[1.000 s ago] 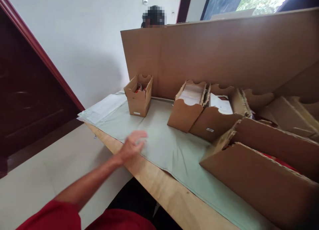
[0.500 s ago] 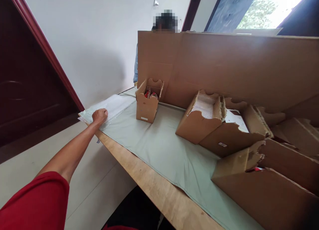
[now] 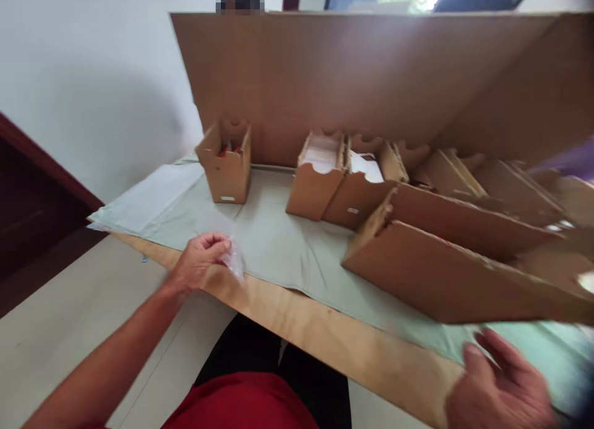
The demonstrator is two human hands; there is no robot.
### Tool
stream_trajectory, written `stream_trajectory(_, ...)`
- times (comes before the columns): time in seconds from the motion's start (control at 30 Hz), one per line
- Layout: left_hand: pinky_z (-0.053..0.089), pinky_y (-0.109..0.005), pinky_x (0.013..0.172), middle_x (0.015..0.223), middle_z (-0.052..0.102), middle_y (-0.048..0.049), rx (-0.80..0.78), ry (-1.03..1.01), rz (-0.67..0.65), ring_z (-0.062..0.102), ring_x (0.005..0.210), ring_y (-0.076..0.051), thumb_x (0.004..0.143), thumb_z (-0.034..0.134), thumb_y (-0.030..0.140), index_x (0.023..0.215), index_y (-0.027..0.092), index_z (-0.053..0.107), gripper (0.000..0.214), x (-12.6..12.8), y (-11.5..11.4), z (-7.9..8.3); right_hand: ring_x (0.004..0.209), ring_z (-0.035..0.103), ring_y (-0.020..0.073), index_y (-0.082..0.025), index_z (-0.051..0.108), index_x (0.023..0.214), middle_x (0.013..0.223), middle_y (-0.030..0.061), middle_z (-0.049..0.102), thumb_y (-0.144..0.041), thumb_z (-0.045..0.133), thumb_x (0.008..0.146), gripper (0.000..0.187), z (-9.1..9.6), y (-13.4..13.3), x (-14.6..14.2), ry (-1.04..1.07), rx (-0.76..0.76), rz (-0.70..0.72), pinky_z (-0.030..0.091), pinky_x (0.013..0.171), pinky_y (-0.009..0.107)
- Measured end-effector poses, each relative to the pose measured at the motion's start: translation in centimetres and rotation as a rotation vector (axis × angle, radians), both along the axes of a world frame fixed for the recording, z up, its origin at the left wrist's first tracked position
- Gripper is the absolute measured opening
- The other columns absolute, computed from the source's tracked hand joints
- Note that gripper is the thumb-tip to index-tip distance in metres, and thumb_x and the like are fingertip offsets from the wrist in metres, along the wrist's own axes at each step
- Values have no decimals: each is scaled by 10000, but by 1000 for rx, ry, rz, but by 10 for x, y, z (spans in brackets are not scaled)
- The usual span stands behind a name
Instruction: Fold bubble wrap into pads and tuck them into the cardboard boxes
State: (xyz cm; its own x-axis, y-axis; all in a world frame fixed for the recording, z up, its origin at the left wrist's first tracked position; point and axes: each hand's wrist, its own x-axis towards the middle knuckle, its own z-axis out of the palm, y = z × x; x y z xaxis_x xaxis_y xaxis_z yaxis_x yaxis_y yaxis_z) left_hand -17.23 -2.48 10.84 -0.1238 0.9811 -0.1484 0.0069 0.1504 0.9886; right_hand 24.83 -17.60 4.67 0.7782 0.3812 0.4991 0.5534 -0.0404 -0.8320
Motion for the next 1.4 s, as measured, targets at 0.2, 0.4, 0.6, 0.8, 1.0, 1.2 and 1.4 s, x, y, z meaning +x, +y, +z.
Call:
stream_trajectory(0.2, 468, -203, 584, 669, 563, 63, -193, -319, -210, 570, 616, -86, 520, 877, 397, 743, 201, 527, 459, 129, -48, -26, 956, 700, 265, -224, 713, 1158, 1226, 131, 722, -437, 637, 895, 346, 9, -5, -43, 44, -297, 471, 588, 803, 425)
stream_trajectory(0.4, 492, -201, 643, 721, 642, 53, -353, -476, -265, 604, 648, -84, 479, 931, 251, 902, 185, 624, 527, 171, -63, -22, 1112, 683, 301, -174, 666, 1262, 1264, 170, 713, -440, 611, 890, 460, 7, 20, -2, 88, -315, 494, 579, 893, 476)
stream_trajectory(0.6, 470, -197, 614, 668, 639, 42, -379, -425, -326, 559, 602, -77, 484, 981, 345, 739, 169, 620, 476, 171, -81, -9, 1304, 592, 330, -211, 626, 1358, 1468, 165, 595, -447, 619, 893, 521, 1, 19, 11, 24, -283, 450, 582, 942, 515)
stream_trajectory(0.8, 447, -201, 614, 647, 612, 39, -246, -339, -405, 534, 613, -89, 564, 969, 439, 683, 180, 591, 473, 170, -78, -14, 1343, 589, 313, -276, 600, 1423, 1461, 112, 621, -427, 679, 951, 502, 37, -1, -33, -66, -308, 890, 527, 1086, 516)
stream_trajectory(1.0, 405, -207, 538, 589, 589, 29, -308, -315, -616, 480, 536, -85, 634, 926, 554, 614, 173, 592, 507, 163, -81, -27, 1027, 726, 249, -258, 746, 1150, 1079, 60, 783, -370, 663, 963, 234, 33, 12, -71, -7, -343, 1057, 570, 981, 434)
stream_trajectory(1.2, 541, -288, 717, 686, 719, -28, -236, -378, -346, 668, 716, -193, 602, 940, 563, 730, 184, 785, 429, 133, -84, -30, 834, 729, 222, -229, 742, 918, 877, 42, 770, -369, 637, 946, 178, 27, 13, -68, 213, -337, 772, 599, 792, 341)
stream_trajectory(1.4, 554, -340, 778, 759, 768, -64, -290, -421, -227, 692, 748, -230, 589, 940, 550, 776, 200, 824, 413, 105, -107, -44, 941, 712, 275, -204, 644, 1306, 1192, 129, 733, -455, 710, 879, 500, 21, 1, -75, -75, -507, 645, 594, 845, 436)
